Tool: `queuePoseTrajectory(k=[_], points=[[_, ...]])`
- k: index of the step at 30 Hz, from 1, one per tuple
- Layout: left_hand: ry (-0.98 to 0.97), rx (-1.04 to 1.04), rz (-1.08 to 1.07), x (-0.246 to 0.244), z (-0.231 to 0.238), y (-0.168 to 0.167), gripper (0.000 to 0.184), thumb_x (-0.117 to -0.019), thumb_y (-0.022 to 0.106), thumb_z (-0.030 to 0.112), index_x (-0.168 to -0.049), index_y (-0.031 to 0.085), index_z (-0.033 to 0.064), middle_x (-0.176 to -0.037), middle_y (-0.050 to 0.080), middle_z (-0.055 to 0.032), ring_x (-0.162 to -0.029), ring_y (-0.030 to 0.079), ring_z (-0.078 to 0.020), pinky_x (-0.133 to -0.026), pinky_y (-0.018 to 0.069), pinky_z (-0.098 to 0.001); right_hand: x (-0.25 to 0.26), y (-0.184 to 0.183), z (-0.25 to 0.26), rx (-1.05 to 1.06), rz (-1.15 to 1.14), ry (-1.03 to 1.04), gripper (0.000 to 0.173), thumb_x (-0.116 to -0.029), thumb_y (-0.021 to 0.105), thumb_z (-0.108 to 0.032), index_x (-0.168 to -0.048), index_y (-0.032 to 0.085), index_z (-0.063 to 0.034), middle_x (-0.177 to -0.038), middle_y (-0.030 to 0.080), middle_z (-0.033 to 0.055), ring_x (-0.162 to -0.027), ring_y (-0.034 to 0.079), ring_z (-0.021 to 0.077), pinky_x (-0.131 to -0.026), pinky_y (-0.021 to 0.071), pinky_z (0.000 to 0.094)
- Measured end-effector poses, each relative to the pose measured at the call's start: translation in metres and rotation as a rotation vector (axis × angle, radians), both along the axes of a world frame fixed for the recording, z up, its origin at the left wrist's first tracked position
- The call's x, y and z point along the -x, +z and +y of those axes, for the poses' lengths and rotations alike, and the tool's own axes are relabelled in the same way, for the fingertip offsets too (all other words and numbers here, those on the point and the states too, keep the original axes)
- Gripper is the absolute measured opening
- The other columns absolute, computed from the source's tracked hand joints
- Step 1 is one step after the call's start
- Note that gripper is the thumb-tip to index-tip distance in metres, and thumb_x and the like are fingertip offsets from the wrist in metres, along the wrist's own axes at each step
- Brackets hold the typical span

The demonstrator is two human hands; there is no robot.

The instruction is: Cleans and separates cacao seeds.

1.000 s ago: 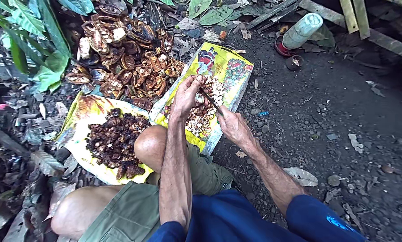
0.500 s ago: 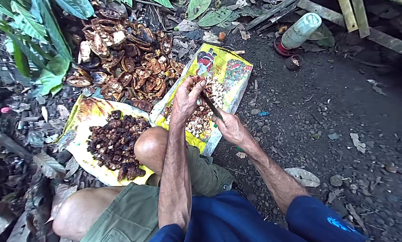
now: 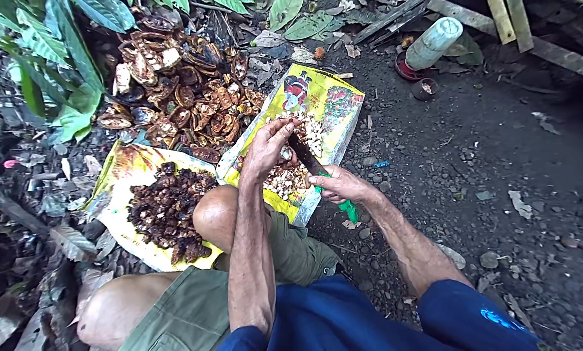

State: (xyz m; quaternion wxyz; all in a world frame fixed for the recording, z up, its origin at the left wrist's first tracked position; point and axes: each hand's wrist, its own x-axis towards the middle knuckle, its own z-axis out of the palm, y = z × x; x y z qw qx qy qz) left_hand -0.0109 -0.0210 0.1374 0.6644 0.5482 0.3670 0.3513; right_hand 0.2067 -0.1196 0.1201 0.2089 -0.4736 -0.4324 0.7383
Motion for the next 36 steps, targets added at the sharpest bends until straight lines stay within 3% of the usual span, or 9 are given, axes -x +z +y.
queuePoseTrajectory(k=[4, 8, 14, 18, 20, 23, 27, 31, 36], points=[[-0.005, 0.098, -0.176, -0.003, -0.003, 0.009, 0.039, -0.1109, 0.037, 0.020, -0.139, 0.057, 0.0033, -0.103, 0.068, -0.0140, -0.060, 0.063, -0.0163, -0.053, 0.0571, -0.0297, -0.012, -0.001, 0.006, 0.014, 0.105, 0.029, 0.024, -0.1056, 0.051, -0.029, -0.103, 0.066, -0.0113, -0.048, 0.035, -0.0089, -0.035, 0.033, -0.0027, -0.034, 0.0288, 0.0136], [0.005, 0.181, -0.325, -0.008, -0.002, 0.009, 0.041, -0.1098, 0.033, 0.018, -0.141, 0.055, 0.0036, -0.096, 0.069, -0.0140, -0.060, 0.063, -0.0155, -0.055, 0.0569, -0.0287, -0.020, -0.010, 0.012, -0.007, 0.199, 0.031, 0.026, -0.1046, 0.052, -0.031, -0.102, 0.066, -0.0093, -0.049, 0.037, -0.0082, -0.035, 0.035, -0.0023, -0.034, 0.0307, 0.0135], [0.060, 0.253, -0.292, -0.016, 0.005, 0.000, 0.050, -0.1025, 0.028, 0.012, -0.147, 0.051, 0.0102, -0.092, 0.067, -0.0145, -0.055, 0.058, -0.0175, -0.049, 0.0527, -0.0319, -0.008, -0.014, 0.011, -0.057, 0.096, -0.096, 0.026, -0.1044, 0.051, -0.030, -0.099, 0.066, -0.0094, -0.051, 0.040, -0.0071, -0.036, 0.035, -0.0006, -0.035, 0.0311, 0.0148], [0.085, 0.292, -0.243, -0.020, 0.007, -0.004, 0.061, -0.0975, 0.033, 0.010, -0.157, 0.039, 0.0222, -0.106, 0.064, -0.0168, -0.059, 0.059, -0.0206, -0.049, 0.0527, -0.0336, 0.001, -0.015, 0.008, -0.077, -0.024, -0.236, 0.025, -0.1072, 0.048, -0.026, -0.100, 0.064, -0.0081, -0.052, 0.040, -0.0054, -0.037, 0.034, 0.0012, -0.036, 0.0316, 0.0161], [0.099, 0.321, -0.230, -0.022, 0.008, -0.003, 0.059, -0.0978, 0.034, 0.010, -0.156, 0.037, 0.0201, -0.107, 0.064, -0.0185, -0.060, 0.061, -0.0214, -0.049, 0.0529, -0.0325, 0.003, -0.013, 0.007, -0.099, -0.088, -0.286, 0.025, -0.1079, 0.048, -0.024, -0.099, 0.064, -0.0071, -0.051, 0.039, -0.0048, -0.037, 0.034, 0.0021, -0.036, 0.0316, 0.0170], [0.124, 0.330, -0.209, -0.023, 0.009, -0.005, 0.048, -0.0969, 0.037, 0.011, -0.145, 0.042, 0.0099, -0.115, 0.066, -0.0185, -0.064, 0.064, -0.0204, -0.051, 0.0528, -0.0303, 0.005, -0.016, 0.005, -0.132, -0.134, -0.315, 0.024, -0.1075, 0.049, -0.023, -0.099, 0.064, -0.0068, -0.051, 0.039, -0.0045, -0.037, 0.034, 0.0027, -0.037, 0.0319, 0.0176], [0.199, 0.301, -0.241, -0.027, 0.009, -0.008, 0.017, -0.1020, 0.041, 0.011, -0.116, 0.049, 0.0056, -0.100, 0.069, -0.0131, -0.063, 0.065, -0.0167, -0.052, 0.0538, -0.0277, 0.008, -0.015, 0.002, -0.194, -0.223, -0.362, 0.024, -0.1081, 0.049, -0.024, -0.099, 0.064, -0.0079, -0.052, 0.041, -0.0038, -0.038, 0.035, 0.0038, -0.038, 0.0333, 0.0190], [0.230, 0.281, -0.302, -0.028, 0.013, -0.014, 0.033, -0.1054, 0.042, 0.009, -0.133, 0.059, 0.0018, -0.102, 0.070, -0.0167, -0.066, 0.065, -0.0174, -0.055, 0.0547, -0.0279, 0.012, -0.014, -0.003, -0.332, -0.410, -0.380, 0.026, -0.1075, 0.051, -0.029, -0.100, 0.066, -0.0097, -0.056, 0.046, -0.0022, -0.041, 0.041, 0.0065, -0.041, 0.0391, 0.0234], [0.254, 0.308, -0.345, -0.029, 0.012, -0.010, 0.035, -0.1094, 0.040, 0.016, -0.136, 0.060, 0.0036, -0.090, 0.068, -0.0108, -0.064, 0.063, -0.0140, -0.057, 0.0555, -0.0263, 0.020, -0.011, -0.004, -0.504, -0.705, -0.291, 0.026, -0.1074, 0.053, -0.033, -0.104, 0.066, -0.0109, -0.064, 0.054, 0.0017, -0.053, 0.053, 0.0134, -0.054, 0.0475, 0.0357]])
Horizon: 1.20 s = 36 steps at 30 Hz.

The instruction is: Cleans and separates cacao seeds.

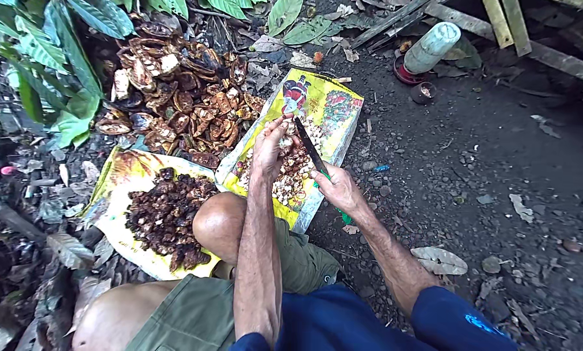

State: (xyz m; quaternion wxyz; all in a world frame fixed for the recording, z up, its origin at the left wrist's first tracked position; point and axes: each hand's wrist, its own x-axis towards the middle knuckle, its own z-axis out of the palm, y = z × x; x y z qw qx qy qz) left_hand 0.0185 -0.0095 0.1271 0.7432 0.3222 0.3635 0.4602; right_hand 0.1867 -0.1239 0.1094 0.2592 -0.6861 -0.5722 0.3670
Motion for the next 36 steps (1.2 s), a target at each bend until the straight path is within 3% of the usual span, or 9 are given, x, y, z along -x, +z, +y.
queuePoseTrajectory(k=[5, 8, 13, 16, 22, 24, 26, 30, 36], points=[[-0.005, 0.029, -0.044, 0.000, 0.001, 0.001, 0.046, -0.1096, 0.027, 0.021, -0.137, 0.060, 0.0035, -0.086, 0.067, -0.0122, -0.064, 0.063, -0.0161, -0.059, 0.0544, -0.0286, 0.006, 0.009, 0.001, -0.040, -0.172, 0.005, 0.027, -0.1081, 0.051, -0.034, -0.104, 0.064, -0.0107, -0.063, 0.051, 0.0030, -0.055, 0.054, 0.0180, -0.054, 0.0458, 0.0407], [-0.004, 0.009, -0.040, 0.001, 0.000, -0.001, 0.045, -0.1086, 0.027, 0.018, -0.135, 0.060, 0.0034, -0.086, 0.067, -0.0103, -0.064, 0.062, -0.0150, -0.059, 0.0546, -0.0281, 0.005, 0.011, 0.001, -0.065, -0.310, 0.012, 0.029, -0.1083, 0.049, -0.036, -0.104, 0.064, -0.0113, -0.061, 0.052, 0.0045, -0.056, 0.056, 0.0226, -0.054, 0.0459, 0.0446], [-0.027, -0.100, 0.013, 0.001, 0.002, -0.008, 0.041, -0.1039, 0.033, 0.011, -0.133, 0.062, 0.0029, -0.101, 0.067, -0.0072, -0.067, 0.060, -0.0106, -0.061, 0.0537, -0.0261, -0.003, 0.011, 0.003, -0.084, -0.443, 0.051, 0.028, -0.1082, 0.049, -0.034, -0.107, 0.065, -0.0109, -0.064, 0.058, 0.0092, -0.060, 0.063, 0.0300, -0.056, 0.0491, 0.0506], [-0.032, -0.203, 0.167, 0.002, 0.002, -0.011, 0.041, -0.0978, 0.041, 0.007, -0.131, 0.065, 0.0050, -0.113, 0.068, -0.0078, -0.077, 0.063, -0.0122, -0.068, 0.0545, -0.0299, -0.005, 0.012, 0.003, -0.053, -0.448, 0.077, 0.028, -0.1088, 0.048, -0.034, -0.106, 0.063, -0.0110, -0.064, 0.058, 0.0094, -0.061, 0.063, 0.0304, -0.056, 0.0490, 0.0509], [0.013, -0.339, 0.469, 0.003, 0.001, -0.012, 0.034, -0.0967, 0.049, 0.011, -0.121, 0.072, 0.0125, -0.107, 0.071, -0.0053, -0.089, 0.065, -0.0138, -0.075, 0.0528, -0.0371, 0.004, 0.017, -0.002, 0.049, -0.326, 0.093, 0.027, -0.1095, 0.047, -0.032, -0.107, 0.063, -0.0105, -0.067, 0.057, 0.0086, -0.064, 0.062, 0.0273, -0.061, 0.0496, 0.0493], [0.035, -0.337, 0.568, 0.002, -0.006, -0.001, 0.035, -0.0958, 0.049, 0.011, -0.121, 0.072, 0.0144, -0.104, 0.070, -0.0043, -0.084, 0.063, -0.0133, -0.070, 0.0506, -0.0366, 0.008, 0.017, -0.003, 0.061, -0.326, 0.082, 0.027, -0.1098, 0.046, -0.032, -0.108, 0.063, -0.0105, -0.068, 0.058, 0.0093, -0.066, 0.063, 0.0280, -0.062, 0.0507, 0.0495], [-0.037, -0.259, 0.653, 0.007, -0.023, 0.034, 0.036, -0.1018, 0.044, 0.008, -0.131, 0.065, 0.0143, -0.111, 0.067, -0.0081, -0.089, 0.060, -0.0176, -0.076, 0.0489, -0.0396, 0.010, 0.016, -0.003, 0.042, -0.320, 0.078, 0.025, -0.1096, 0.045, -0.029, -0.107, 0.062, -0.0103, -0.068, 0.057, 0.0091, -0.064, 0.062, 0.0277, -0.060, 0.0501, 0.0485], [0.086, -0.405, 0.549, 0.004, -0.007, -0.003, 0.037, -0.0924, 0.048, 0.012, -0.121, 0.072, 0.0121, -0.107, 0.071, -0.0042, -0.088, 0.065, -0.0115, -0.072, 0.0523, -0.0352, 0.010, 0.013, -0.002, -0.010, -0.368, 0.078, 0.024, -0.1092, 0.046, -0.029, -0.109, 0.063, -0.0109, -0.066, 0.058, 0.0089, -0.063, 0.063, 0.0280, -0.059, 0.0506, 0.0489], [0.035, -0.377, 0.339, 0.006, -0.003, -0.012, 0.040, -0.0982, 0.042, 0.018, -0.126, 0.069, 0.0079, -0.106, 0.069, -0.0066, -0.081, 0.063, -0.0129, -0.068, 0.0532, -0.0326, -0.003, 0.015, 0.002, -0.020, -0.382, 0.086, 0.024, -0.1084, 0.047, -0.028, -0.110, 0.065, -0.0123, -0.067, 0.060, 0.0091, -0.063, 0.064, 0.0294, -0.056, 0.0495, 0.0513]])
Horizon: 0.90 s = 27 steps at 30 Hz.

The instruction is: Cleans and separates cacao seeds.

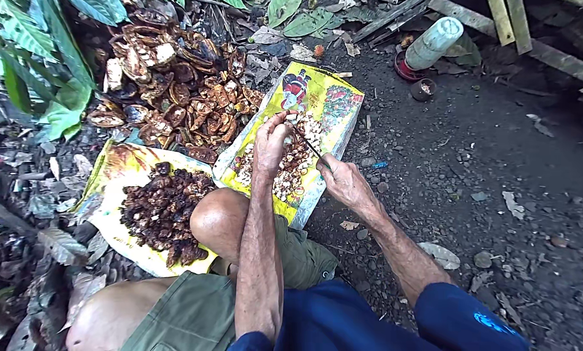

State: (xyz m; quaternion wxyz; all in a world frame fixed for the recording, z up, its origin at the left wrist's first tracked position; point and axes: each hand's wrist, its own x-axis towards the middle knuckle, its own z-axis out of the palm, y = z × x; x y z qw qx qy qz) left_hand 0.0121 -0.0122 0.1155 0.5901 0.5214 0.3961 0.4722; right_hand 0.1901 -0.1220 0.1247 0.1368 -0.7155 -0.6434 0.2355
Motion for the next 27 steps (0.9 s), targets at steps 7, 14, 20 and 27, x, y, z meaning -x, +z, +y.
queuePoseTrajectory(k=[7, 14, 20, 27], points=[[-0.022, 0.129, -0.194, -0.008, 0.001, 0.000, 0.042, -0.0976, 0.048, 0.008, -0.137, 0.062, 0.0040, -0.117, 0.068, -0.0076, -0.079, 0.062, -0.0095, -0.070, 0.0531, -0.0275, -0.002, -0.005, 0.002, 0.014, 0.196, -0.017, 0.025, -0.1088, 0.049, -0.029, -0.104, 0.065, -0.0108, -0.064, 0.052, 0.0038, -0.056, 0.053, 0.0182, -0.054, 0.0447, 0.0405], [-0.004, 0.179, -0.381, -0.008, 0.001, 0.005, 0.039, -0.1034, 0.037, 0.011, -0.135, 0.060, 0.0041, -0.106, 0.068, -0.0096, -0.073, 0.064, -0.0134, -0.066, 0.0565, -0.0296, -0.002, -0.007, 0.000, -0.031, 0.319, -0.015, 0.028, -0.1081, 0.048, -0.033, -0.105, 0.067, -0.0123, -0.063, 0.051, 0.0007, -0.052, 0.050, 0.0134, -0.052, 0.0438, 0.0358], [-0.047, 0.212, -0.352, -0.008, -0.002, 0.012, 0.043, -0.1023, 0.030, 0.015, -0.130, 0.061, 0.0055, -0.098, 0.067, -0.0089, -0.070, 0.062, -0.0149, -0.061, 0.0550, -0.0300, -0.012, -0.004, 0.010, -0.133, 0.282, 0.017, 0.033, -0.1084, 0.048, -0.039, -0.109, 0.069, -0.0127, -0.062, 0.055, 0.0009, -0.050, 0.054, 0.0136, -0.049, 0.0470, 0.0358], [-0.053, 0.168, -0.338, -0.008, 0.000, 0.004, 0.040, -0.0983, 0.033, 0.013, -0.128, 0.059, 0.0054, -0.104, 0.066, -0.0101, -0.069, 0.062, -0.0160, -0.059, 0.0550, -0.0327, -0.005, 0.000, 0.018, -0.145, 0.263, 0.048, 0.026, -0.1080, 0.052, -0.031, -0.110, 0.070, -0.0130, -0.063, 0.057, 0.0013, -0.049, 0.054, 0.0138, -0.048, 0.0469, 0.0357]])
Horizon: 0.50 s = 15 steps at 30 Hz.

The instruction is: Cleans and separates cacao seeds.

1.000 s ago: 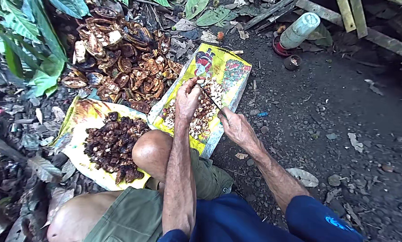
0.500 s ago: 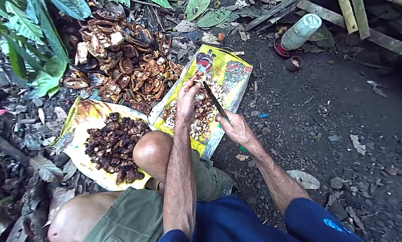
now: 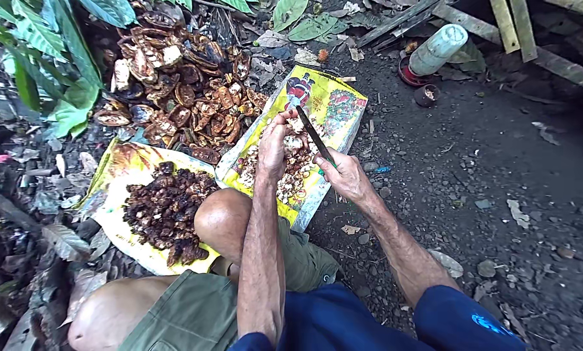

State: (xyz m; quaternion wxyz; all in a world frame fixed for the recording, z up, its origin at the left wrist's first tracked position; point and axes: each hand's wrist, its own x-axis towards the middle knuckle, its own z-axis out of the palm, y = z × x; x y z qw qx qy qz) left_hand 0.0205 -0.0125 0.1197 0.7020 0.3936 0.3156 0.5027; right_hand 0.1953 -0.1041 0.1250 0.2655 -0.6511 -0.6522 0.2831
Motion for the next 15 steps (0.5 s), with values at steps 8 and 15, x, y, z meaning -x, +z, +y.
queuePoseTrajectory(k=[8, 15], points=[[0.027, -0.011, 0.051, -0.002, -0.001, 0.001, 0.039, -0.0997, 0.032, 0.006, -0.128, 0.058, 0.0033, -0.116, 0.065, -0.0113, -0.071, 0.064, -0.0161, -0.062, 0.0577, -0.0335, 0.009, -0.009, -0.004, 0.055, 0.022, -0.055, 0.029, -0.1085, 0.050, -0.035, -0.105, 0.067, -0.0124, -0.063, 0.057, 0.0026, -0.051, 0.057, 0.0161, -0.051, 0.0492, 0.0383], [0.033, 0.026, 0.052, 0.002, -0.003, 0.006, 0.033, -0.1051, 0.038, 0.013, -0.128, 0.059, 0.0006, -0.106, 0.068, -0.0128, -0.069, 0.064, -0.0163, -0.061, 0.0568, -0.0314, 0.012, -0.006, -0.004, 0.029, -0.022, -0.035, 0.025, -0.1083, 0.050, -0.031, -0.107, 0.067, -0.0124, -0.064, 0.058, 0.0026, -0.052, 0.059, 0.0154, -0.050, 0.0499, 0.0370]])
